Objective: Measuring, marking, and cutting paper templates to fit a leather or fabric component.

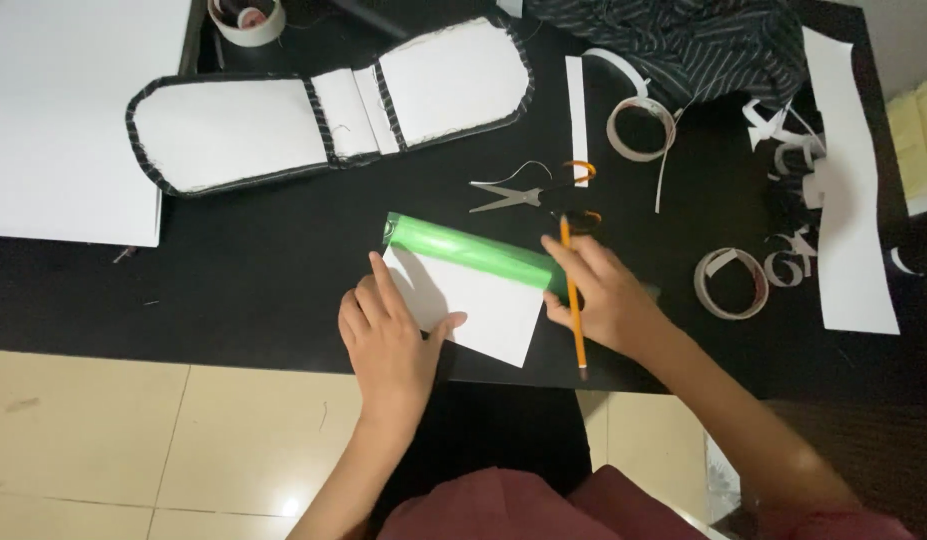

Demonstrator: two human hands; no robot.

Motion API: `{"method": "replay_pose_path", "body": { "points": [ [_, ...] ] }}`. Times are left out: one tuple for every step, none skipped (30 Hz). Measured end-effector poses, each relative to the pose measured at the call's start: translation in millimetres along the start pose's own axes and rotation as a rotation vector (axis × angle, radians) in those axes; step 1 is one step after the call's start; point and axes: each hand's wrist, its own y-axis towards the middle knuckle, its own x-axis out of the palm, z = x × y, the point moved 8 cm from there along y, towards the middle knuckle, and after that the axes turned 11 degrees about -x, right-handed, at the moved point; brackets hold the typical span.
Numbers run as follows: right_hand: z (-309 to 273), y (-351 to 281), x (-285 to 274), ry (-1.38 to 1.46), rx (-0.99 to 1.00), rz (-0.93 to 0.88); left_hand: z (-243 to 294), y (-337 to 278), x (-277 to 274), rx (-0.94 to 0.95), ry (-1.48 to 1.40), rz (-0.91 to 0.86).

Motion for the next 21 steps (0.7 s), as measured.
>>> {"method": "replay_pose_path", "body": {
  "points": [
    [2, 2, -12, -0.053, -0.01, 0.058, -3, 4, 6, -0.036, -0.007, -0.087],
    [3, 3, -24, -0.105, -0.019, 0.115, -6, 6, 12, -0.072, -0.015, -0.174],
    [7, 6, -41, -0.107, -0.02, 0.115, -7, 10, 12, -0.072, -0.016, -0.173],
    [14, 8, -65, -0.13, 0.012, 0.203, -9, 13, 18, -0.103, 0.005, -0.245],
    [19, 9, -88, -0.153, 0.046, 0.292, -13, 16, 24, -0.133, 0.029, -0.318],
    [36, 7, -96, -0.153, 0.048, 0.293, -19, 17, 40, -0.131, 0.03, -0.318],
    [60, 1, -101, -0.125, 0.156, 0.264, -20, 21, 35, -0.066, 0.144, -0.032],
    [83, -5, -106, -0.097, 0.263, 0.233, -19, 18, 31, -0.002, 0.255, 0.255],
    [111, -16, -102, -0.1, 0.266, 0.236, -21, 20, 38, 0.003, 0.253, 0.256],
    [133, -25, -97, -0.14, 0.201, 0.215, -28, 25, 53, -0.063, 0.248, 0.142],
    [156, -33, -92, -0.179, 0.133, 0.191, -36, 28, 69, -0.13, 0.243, 0.027],
    [168, -38, -90, -0.182, 0.134, 0.192, -32, 32, 68, -0.128, 0.241, 0.028],
    [176, -41, -86, -0.187, 0.075, 0.182, -37, 35, 81, -0.196, 0.26, -0.157],
    [183, -45, -82, -0.192, 0.017, 0.172, -42, 34, 93, -0.264, 0.278, -0.342],
    [179, -41, -88, -0.194, 0.014, 0.175, -41, 35, 92, -0.265, 0.277, -0.338],
    [186, -38, -85, -0.166, 0.143, 0.046, -40, 36, 90, -0.26, 0.296, -0.324],
    [192, -38, -80, -0.135, 0.269, -0.085, -40, 36, 89, -0.257, 0.316, -0.31],
    [205, -41, -78, -0.135, 0.266, -0.083, -42, 37, 88, -0.26, 0.316, -0.307],
    [212, -41, -73, -0.209, 0.174, -0.122, -42, 39, 89, -0.226, 0.289, -0.309],
    [219, -41, -68, -0.284, 0.083, -0.161, -41, 41, 90, -0.193, 0.261, -0.312],
    [221, -39, -67, -0.286, 0.08, -0.158, -45, 45, 82, -0.194, 0.26, -0.308]
  ]
}}
